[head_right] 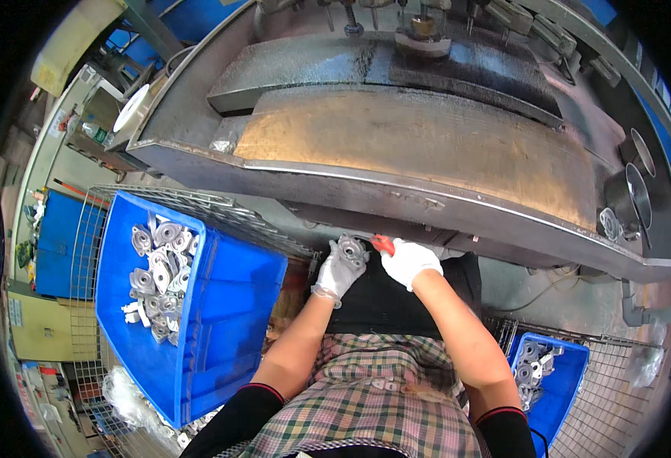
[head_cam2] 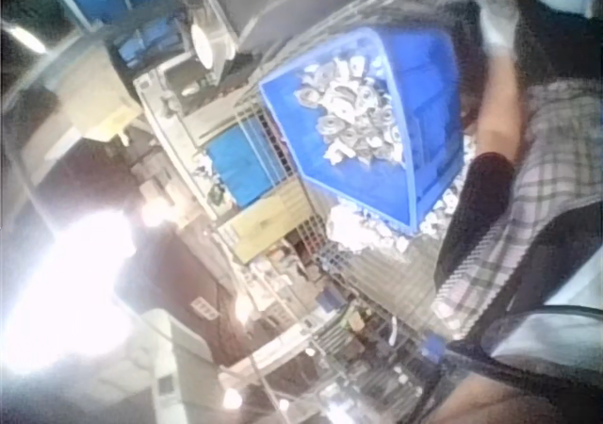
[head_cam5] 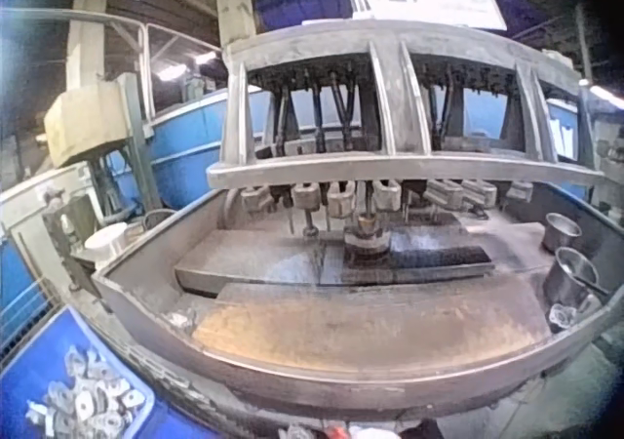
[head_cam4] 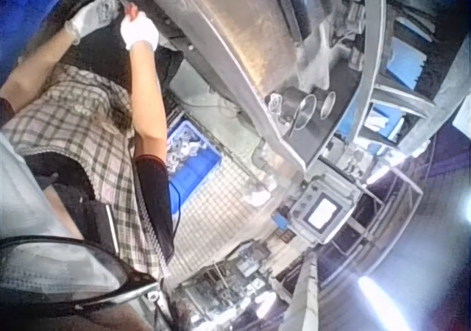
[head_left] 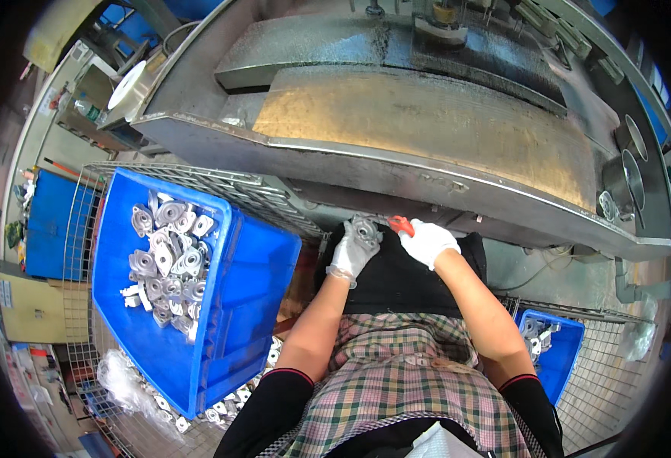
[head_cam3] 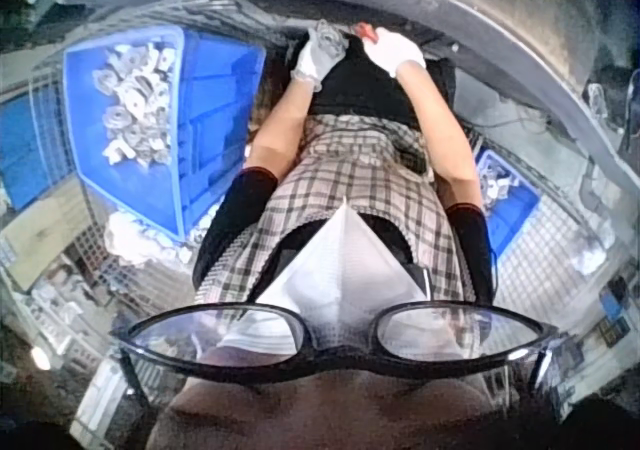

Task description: Inspecting, cleaning with a scraper and air nozzle, and sorting metal housing components at a factory workstation.

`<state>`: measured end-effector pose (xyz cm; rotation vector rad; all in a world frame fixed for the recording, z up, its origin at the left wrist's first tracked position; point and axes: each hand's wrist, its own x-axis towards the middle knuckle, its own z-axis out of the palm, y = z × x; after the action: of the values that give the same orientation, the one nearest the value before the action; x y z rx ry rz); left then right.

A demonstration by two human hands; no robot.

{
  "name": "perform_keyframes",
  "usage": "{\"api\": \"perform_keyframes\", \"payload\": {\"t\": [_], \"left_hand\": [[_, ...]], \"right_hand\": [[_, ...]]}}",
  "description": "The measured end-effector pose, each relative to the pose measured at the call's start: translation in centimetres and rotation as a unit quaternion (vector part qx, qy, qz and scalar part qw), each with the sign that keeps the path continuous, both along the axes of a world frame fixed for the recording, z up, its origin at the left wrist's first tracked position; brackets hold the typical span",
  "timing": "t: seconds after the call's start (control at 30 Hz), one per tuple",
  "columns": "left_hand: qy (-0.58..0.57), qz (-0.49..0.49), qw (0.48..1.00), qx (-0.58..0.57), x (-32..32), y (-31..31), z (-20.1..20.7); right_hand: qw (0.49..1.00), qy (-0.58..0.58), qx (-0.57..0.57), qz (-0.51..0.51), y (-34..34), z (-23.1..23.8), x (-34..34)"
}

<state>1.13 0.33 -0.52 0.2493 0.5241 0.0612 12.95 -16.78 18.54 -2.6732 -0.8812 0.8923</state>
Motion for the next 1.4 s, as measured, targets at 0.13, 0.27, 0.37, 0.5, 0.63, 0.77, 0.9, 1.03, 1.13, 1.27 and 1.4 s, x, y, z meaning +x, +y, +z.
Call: {"api": "perform_keyframes", "payload": {"t": [0.13,0.27,0.37,0.5,0.63,0.77,0.9,1.03,1.13,1.27,1.4], "left_hand": [[-0.074,0.014,0.997,0.0,-0.1,0.2,-0.3],[-0.001,0.019,1.0,0.015,-0.1,-0.1,0.1],[0.009,0.018,0.999,0.034,0.1,-0.2,0.5],[0.026,0.024,0.999,0.029,0.2,-0.3,0.6],[0.027,0.027,0.999,0.027,0.2,-0.2,0.4],[0.041,0.033,0.998,0.021,0.1,-0.2,0.6],[0.001,0.034,0.999,0.014,0.2,-0.3,0.9],[0.023,0.026,0.999,0.027,0.0,-0.2,0.1],[-0.008,-0.002,1.0,0.009,0.2,0.2,-1.4],[-0.107,0.035,0.841,-0.529,0.4,0.5,-1.6],[-0.041,-0.014,0.852,-0.522,-0.5,0.3,4.5]], "right_hand": [[0.999,0.035,-0.019,0.027,-1.6,1.3,-0.8],[0.998,0.032,-0.029,0.051,-2.8,2.3,-1.7],[0.995,-0.037,-0.034,0.09,-2.9,2.5,-2.3],[0.997,0.027,-0.039,0.061,-2.8,2.6,-2.5],[0.997,0.018,-0.038,0.059,-2.7,2.7,-2.6],[0.998,0.02,-0.052,0.041,-3.1,2.9,-2.2],[0.997,0.015,-0.063,0.031,-3.4,2.7,-1.9],[0.997,-0.014,-0.056,0.046,-3.6,2.5,-2.3],[0.999,0.022,-0.022,0.04,-3.9,2.8,-3.1],[0.999,0.015,0.028,0.028,-5.1,4.4,-3.9],[0.998,0.008,0.057,-0.014,-8.0,6.7,-3.8]]}}
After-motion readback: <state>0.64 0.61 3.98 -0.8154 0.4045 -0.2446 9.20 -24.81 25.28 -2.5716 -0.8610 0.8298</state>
